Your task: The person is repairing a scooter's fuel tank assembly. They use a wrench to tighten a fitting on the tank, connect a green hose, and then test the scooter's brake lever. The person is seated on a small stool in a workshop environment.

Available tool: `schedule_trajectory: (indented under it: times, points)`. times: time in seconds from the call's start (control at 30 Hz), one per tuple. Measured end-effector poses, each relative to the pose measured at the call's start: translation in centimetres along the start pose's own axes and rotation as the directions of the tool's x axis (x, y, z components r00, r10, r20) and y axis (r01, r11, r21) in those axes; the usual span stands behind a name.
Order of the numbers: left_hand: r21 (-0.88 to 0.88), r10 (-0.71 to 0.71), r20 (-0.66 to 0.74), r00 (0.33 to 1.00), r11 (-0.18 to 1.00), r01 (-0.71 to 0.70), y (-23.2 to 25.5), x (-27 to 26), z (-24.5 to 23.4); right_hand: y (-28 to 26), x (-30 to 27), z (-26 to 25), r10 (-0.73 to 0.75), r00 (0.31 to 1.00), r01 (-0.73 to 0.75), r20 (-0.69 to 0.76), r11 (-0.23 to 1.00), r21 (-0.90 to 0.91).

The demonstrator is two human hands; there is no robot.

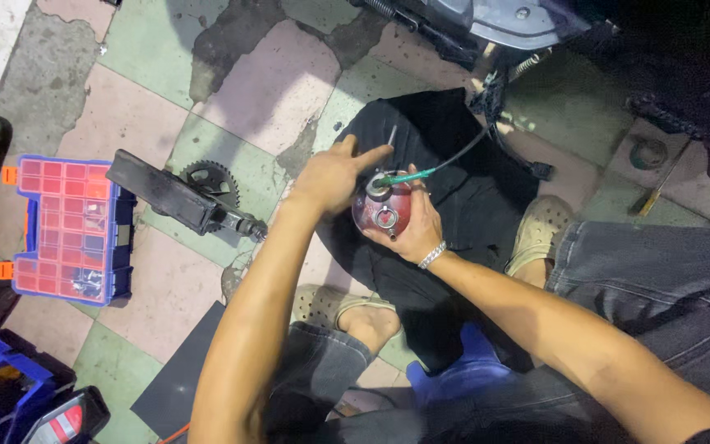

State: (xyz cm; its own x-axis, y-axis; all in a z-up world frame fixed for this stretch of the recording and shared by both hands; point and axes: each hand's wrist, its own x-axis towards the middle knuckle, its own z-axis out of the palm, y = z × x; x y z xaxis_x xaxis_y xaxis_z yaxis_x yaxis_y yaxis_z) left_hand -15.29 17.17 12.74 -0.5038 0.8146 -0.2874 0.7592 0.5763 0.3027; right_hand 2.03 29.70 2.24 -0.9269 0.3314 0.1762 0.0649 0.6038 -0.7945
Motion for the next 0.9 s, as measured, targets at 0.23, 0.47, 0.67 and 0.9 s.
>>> schedule_trajectory:
  times: [0.23, 0.47, 0.67, 0.9]
  points:
    - [0.251, -0.122, 0.361, 0.924, 0.968, 0.03, -0.8, 0.5, -1.0, 0.7, -0.2, 0.5, 0.015, 1.0, -0.015, 0.008, 1.0, 0.021]
    - [0.102, -0.172, 0.241, 0.955, 0.983, 0.152, 0.7, -1.5, -3.5, 0.6, -0.4, 0.4, 0.061, 0.997, -0.062, 0.046, 0.997, 0.035]
    - [0.199, -0.02, -0.08, 0.997, 0.979, 0.035, 0.4, -0.6, -0.5, 0.1, -0.2, -0.1, 0.042, 0.999, -0.043, 0.03, 0.998, 0.051]
    - [0.039, -0.206, 0.426, 0.881, 0.977, 0.21, 2.1, -2.1, -7.2, 0.7, -0.1, 0.0, 0.039, 0.999, -0.04, 0.036, 0.999, 0.023]
